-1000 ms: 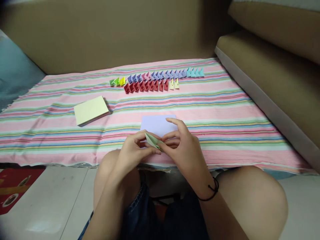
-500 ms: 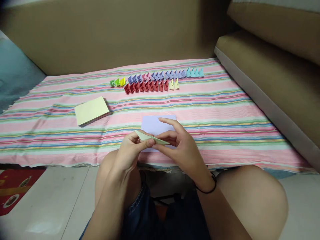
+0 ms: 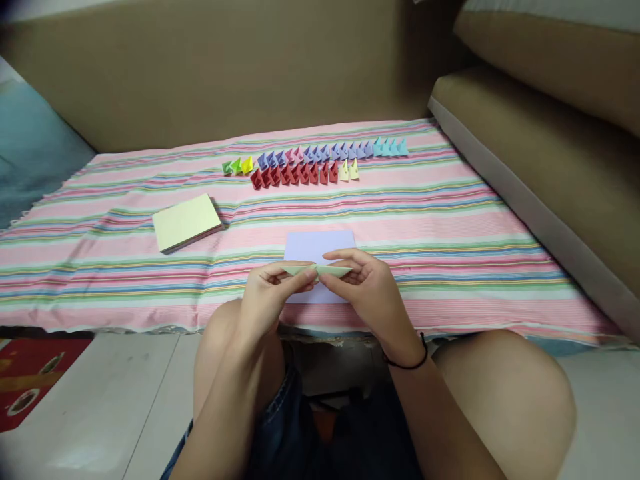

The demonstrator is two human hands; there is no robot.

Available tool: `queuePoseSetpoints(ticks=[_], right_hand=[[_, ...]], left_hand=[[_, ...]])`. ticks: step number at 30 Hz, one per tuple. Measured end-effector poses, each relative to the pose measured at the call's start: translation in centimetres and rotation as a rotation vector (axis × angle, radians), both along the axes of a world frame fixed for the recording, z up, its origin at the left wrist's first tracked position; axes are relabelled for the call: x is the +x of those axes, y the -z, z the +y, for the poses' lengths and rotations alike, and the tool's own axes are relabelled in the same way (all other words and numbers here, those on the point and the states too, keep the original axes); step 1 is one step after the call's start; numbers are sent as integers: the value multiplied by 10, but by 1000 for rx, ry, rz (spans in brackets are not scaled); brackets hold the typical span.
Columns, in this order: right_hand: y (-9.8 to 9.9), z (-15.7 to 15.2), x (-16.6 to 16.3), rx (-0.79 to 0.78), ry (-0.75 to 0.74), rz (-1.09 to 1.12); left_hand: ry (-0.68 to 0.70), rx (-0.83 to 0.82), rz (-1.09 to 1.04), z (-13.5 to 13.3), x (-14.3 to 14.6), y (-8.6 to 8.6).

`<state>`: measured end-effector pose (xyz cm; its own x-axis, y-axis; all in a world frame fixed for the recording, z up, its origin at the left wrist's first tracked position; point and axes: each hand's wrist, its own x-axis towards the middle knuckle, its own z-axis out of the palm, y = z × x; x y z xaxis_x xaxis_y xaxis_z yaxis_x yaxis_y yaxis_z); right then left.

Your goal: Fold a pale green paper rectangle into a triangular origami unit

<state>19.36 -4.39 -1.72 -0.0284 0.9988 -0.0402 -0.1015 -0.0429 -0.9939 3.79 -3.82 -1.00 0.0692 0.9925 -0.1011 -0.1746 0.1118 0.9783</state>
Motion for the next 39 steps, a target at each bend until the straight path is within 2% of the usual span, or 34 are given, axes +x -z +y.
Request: queuePoseSetpoints(ticks=[4,9,14,21,26,33,39], right_hand=[[9,0,-10,16,80,82],[13,-2,-20,67,81,103],[7,-2,-17,96,105,-87],[-1,0,-8,123,37,-233],[-5,2,-4,74,-47,-272],[-21,17,-1,40,-112,-272],[-46,27,3,5,-198,-288]], left_hand=[[-24,29,36,2,-1,3],[-36,27,-10,2,-3,1],[-5,77,6,4,-4,1],[137,220,250,8,-12,3],[86,275,299,10,-18,5],[76,251,191,18,-20,4],[49,231,43,26,-18,4]])
